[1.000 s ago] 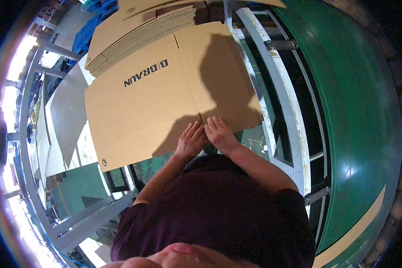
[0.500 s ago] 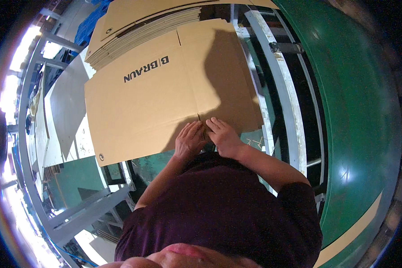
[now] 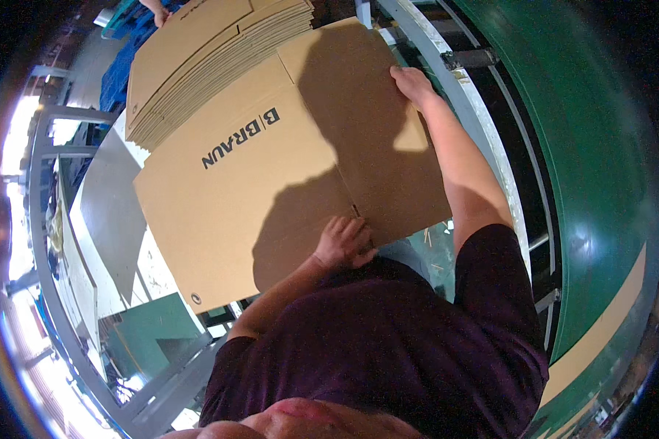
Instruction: The person folds flat cardboard sheets on a green conveyor belt. They align the cardboard, fold the side flaps inward, and then fold the top and bottom flaps to create a box shape. The person then places the folded cardboard onto the conveyor belt to move it along the line.
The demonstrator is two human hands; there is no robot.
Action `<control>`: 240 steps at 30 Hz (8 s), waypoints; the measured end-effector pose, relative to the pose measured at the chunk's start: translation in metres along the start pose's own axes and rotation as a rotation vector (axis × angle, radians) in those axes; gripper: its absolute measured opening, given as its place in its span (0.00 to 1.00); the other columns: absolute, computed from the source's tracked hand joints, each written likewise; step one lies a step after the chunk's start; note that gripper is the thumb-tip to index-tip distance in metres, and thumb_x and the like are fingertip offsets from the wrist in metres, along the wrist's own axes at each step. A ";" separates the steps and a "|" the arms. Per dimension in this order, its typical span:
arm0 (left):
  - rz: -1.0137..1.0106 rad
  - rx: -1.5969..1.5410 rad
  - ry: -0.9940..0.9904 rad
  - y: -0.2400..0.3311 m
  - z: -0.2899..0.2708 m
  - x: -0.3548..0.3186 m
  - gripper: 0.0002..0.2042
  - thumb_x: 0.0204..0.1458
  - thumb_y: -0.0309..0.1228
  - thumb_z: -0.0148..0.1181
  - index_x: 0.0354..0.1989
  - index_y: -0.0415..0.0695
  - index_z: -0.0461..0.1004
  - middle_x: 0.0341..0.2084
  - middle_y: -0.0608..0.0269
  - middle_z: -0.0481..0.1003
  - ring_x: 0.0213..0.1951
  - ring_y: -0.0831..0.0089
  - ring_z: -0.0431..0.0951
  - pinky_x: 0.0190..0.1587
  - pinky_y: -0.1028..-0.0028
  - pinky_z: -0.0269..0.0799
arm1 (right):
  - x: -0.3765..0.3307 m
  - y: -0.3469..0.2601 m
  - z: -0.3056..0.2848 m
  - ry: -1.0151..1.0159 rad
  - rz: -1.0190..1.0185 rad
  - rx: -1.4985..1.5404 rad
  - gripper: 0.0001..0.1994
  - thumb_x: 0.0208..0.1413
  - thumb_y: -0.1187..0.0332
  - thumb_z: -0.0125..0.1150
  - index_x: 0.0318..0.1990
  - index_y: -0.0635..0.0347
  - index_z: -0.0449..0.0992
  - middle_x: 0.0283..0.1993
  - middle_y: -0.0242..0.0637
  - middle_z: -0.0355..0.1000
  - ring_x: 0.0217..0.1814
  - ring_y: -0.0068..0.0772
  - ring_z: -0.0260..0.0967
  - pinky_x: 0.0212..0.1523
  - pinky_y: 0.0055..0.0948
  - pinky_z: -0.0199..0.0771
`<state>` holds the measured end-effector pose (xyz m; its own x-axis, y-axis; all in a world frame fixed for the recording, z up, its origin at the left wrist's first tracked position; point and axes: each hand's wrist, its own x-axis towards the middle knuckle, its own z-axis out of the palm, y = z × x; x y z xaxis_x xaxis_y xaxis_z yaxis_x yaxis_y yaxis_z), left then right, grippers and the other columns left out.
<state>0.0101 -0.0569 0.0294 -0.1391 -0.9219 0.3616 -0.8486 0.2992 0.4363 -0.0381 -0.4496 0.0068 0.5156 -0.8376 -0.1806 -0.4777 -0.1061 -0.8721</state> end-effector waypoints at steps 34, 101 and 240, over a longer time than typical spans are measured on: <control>-0.022 0.093 -0.088 0.012 -0.013 -0.036 0.24 0.43 0.41 0.62 0.45 0.38 0.73 0.49 0.52 0.70 0.52 0.59 0.69 0.53 0.61 0.68 | -0.159 -0.034 0.040 0.535 -0.169 -0.811 0.14 0.51 0.58 0.56 0.38 0.58 0.73 0.36 0.45 0.72 0.37 0.48 0.72 0.35 0.43 0.73; -0.344 0.247 -0.005 0.059 -0.004 -0.016 0.25 0.37 0.29 0.63 0.50 0.40 0.71 0.52 0.54 0.70 0.56 0.59 0.68 0.59 0.65 0.63 | -0.181 0.119 -0.457 0.737 0.019 0.535 0.08 0.46 0.71 0.63 0.33 0.66 0.75 0.32 0.37 0.73 0.30 0.30 0.70 0.33 0.26 0.71; 0.121 0.604 -0.059 0.024 -0.005 -0.032 0.22 0.50 0.42 0.56 0.53 0.46 0.68 0.53 0.53 0.67 0.52 0.53 0.68 0.50 0.57 0.68 | -0.310 0.062 -0.057 0.457 -0.352 -0.139 0.15 0.45 0.61 0.61 0.40 0.58 0.75 0.38 0.43 0.68 0.41 0.47 0.69 0.42 0.40 0.71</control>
<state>-0.0035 -0.0186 0.0324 -0.2661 -0.9072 0.3259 -0.9616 0.2263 -0.1554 -0.2679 -0.2277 0.0350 0.3160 -0.8818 0.3501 -0.4384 -0.4629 -0.7704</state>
